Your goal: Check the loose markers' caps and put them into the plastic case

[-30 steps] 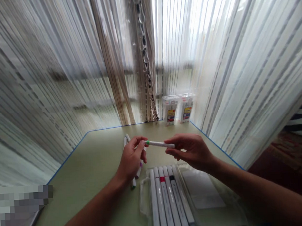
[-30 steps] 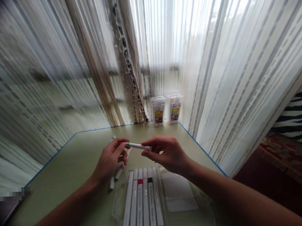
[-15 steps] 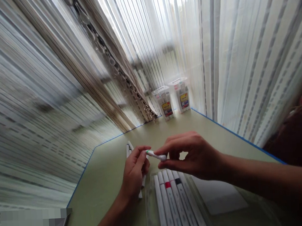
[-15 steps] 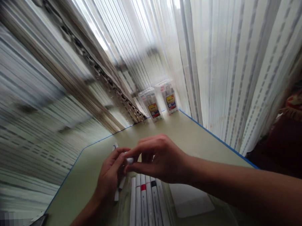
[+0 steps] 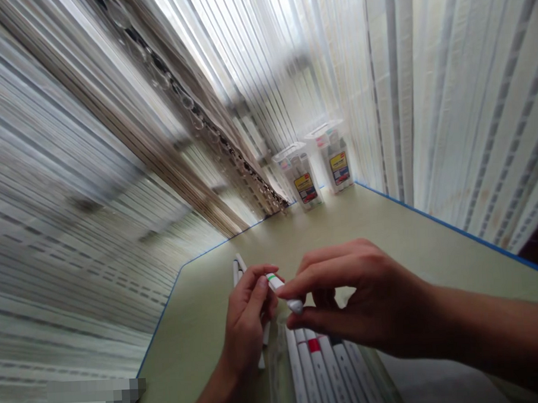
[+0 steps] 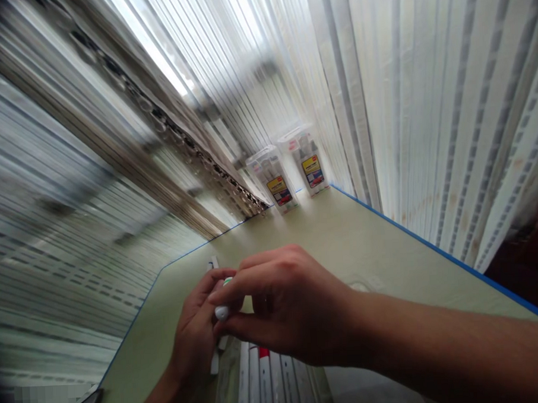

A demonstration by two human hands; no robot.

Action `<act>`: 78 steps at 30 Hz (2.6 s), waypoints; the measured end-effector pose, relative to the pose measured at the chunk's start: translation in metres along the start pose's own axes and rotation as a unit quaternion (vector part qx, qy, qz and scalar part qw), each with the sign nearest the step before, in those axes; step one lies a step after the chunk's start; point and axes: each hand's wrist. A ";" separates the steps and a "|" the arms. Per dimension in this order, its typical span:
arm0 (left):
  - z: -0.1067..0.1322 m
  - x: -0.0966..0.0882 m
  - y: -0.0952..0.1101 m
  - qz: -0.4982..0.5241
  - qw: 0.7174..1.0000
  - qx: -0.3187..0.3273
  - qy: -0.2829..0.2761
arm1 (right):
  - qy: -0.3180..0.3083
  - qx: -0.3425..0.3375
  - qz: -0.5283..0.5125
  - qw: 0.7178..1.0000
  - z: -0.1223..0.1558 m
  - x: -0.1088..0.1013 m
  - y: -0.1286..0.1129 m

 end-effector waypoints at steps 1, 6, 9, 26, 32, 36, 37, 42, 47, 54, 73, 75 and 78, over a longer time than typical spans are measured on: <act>0.000 -0.001 -0.001 -0.003 1.000 -0.002 -0.001 | -0.001 0.003 0.005 1.000 0.000 0.000 0.000; -0.002 -0.004 -0.003 -0.002 1.000 -0.008 -0.008 | -0.012 0.006 0.021 1.000 0.002 -0.001 0.001; -0.003 -0.005 -0.002 0.026 1.000 -0.006 -0.002 | -0.016 0.012 0.029 0.999 0.001 -0.002 0.001; -0.012 -0.013 0.007 0.152 0.985 0.070 0.042 | -0.013 0.177 0.119 0.977 0.007 -0.003 0.021; -0.014 -0.014 0.006 0.198 0.979 0.047 0.005 | -0.092 0.197 0.146 0.965 0.007 -0.001 0.022; -0.012 -0.012 0.006 0.179 0.981 0.059 -0.053 | -0.085 0.214 0.150 0.962 0.008 0.000 0.021; -0.011 -0.011 0.006 0.169 0.982 0.062 -0.065 | -0.076 0.221 0.144 0.961 0.007 -0.001 0.021; -0.006 -0.008 0.004 0.133 0.984 0.072 -0.096 | -0.054 0.235 0.121 0.963 0.006 -0.002 0.024; -0.006 -0.008 0.002 0.126 0.984 0.081 -0.099 | -0.077 0.210 0.165 0.961 0.005 -0.005 0.024; -0.006 -0.009 0.004 0.117 0.985 0.084 -0.092 | -0.117 0.155 0.205 0.959 0.003 -0.006 0.017; 0.007 -0.002 0.009 0.076 0.984 0.134 -0.093 | -0.180 0.176 0.182 0.950 -0.003 -0.013 0.009; 0.011 -0.002 0.011 0.038 0.981 0.150 -0.117 | -0.187 0.173 0.181 0.950 -0.004 -0.014 0.008; 0.017 -0.001 0.015 -0.031 0.971 0.188 -0.145 | -0.182 0.186 0.151 0.954 -0.005 -0.014 0.002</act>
Point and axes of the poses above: each hand's wrist, its own z-axis away from the middle knuckle, its own x-axis out of the palm, y = z × x, and after that the axes turned 9 degrees about z, right-handed
